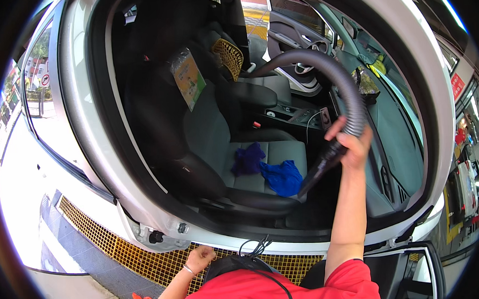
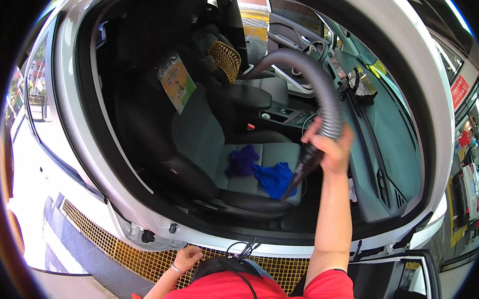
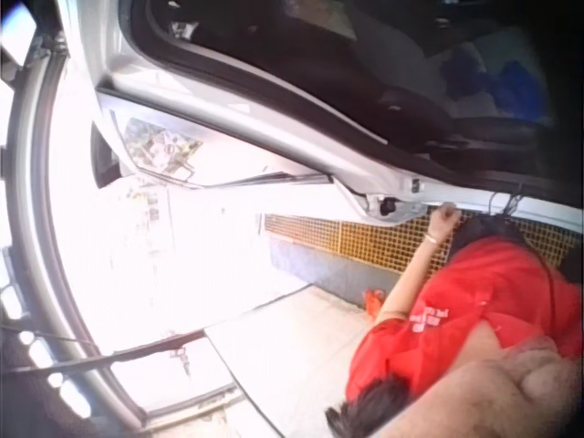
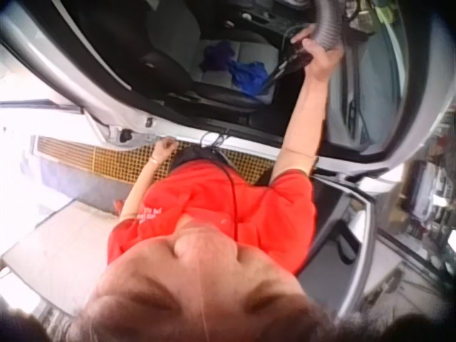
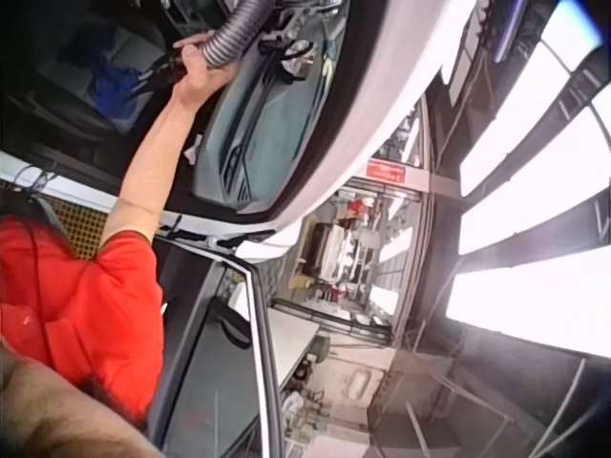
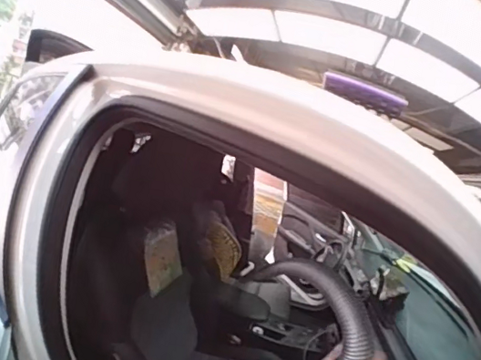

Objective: The person wipes the front passenger seat and dashboard with a blue cloth, then uses a vacuum hose to clean the floor mats and crevices in the front and rear passenger areas. The person moves between the front and rear doors to access different sections of the interior.

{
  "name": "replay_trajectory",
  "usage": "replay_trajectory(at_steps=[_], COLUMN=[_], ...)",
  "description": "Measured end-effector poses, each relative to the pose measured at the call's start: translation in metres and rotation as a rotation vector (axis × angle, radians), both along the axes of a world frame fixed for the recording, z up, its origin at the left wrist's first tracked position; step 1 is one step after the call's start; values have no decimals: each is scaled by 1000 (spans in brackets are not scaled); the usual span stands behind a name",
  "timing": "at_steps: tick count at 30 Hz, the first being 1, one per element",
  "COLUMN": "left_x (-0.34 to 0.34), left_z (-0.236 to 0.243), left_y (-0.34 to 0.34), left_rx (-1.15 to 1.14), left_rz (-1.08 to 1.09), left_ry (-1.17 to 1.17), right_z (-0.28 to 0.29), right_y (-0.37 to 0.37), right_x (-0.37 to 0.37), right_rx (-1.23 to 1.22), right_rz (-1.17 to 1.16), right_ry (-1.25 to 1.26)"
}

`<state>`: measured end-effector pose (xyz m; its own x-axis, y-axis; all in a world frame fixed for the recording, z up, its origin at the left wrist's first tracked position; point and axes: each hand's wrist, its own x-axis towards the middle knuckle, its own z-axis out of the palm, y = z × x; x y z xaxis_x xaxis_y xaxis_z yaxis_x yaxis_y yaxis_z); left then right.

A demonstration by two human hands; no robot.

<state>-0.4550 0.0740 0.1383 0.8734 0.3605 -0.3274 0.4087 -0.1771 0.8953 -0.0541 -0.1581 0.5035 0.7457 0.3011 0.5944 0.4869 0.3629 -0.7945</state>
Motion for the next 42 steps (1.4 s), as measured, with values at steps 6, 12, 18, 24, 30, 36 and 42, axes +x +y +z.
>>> replay_trajectory(at_steps=[6,12,18,24,30,36,42], left_x=[-10,-31,-43,6,59,69,35], left_z=[6,23,21,76,166,159,106], left_y=[-10,-10,-18,-27,10,8,-13], left_rx=[65,133,166,642,1130,1023,975], left_rz=[56,190,212,136,153,137,-23], left_ry=[-26,30,103,-201,-402,-374,-129], right_z=[-97,-260,-319,-261,-243,-288,-384], right_y=[120,134,34,-18,37,106,110], right_x=[0,-22,48,100,96,75,104], right_rx=[62,-83,64,464,282,-34,-278], right_rz=[205,80,-69,101,158,384,-145], right_ry=[398,945,980,1185,1235,1028,1019])
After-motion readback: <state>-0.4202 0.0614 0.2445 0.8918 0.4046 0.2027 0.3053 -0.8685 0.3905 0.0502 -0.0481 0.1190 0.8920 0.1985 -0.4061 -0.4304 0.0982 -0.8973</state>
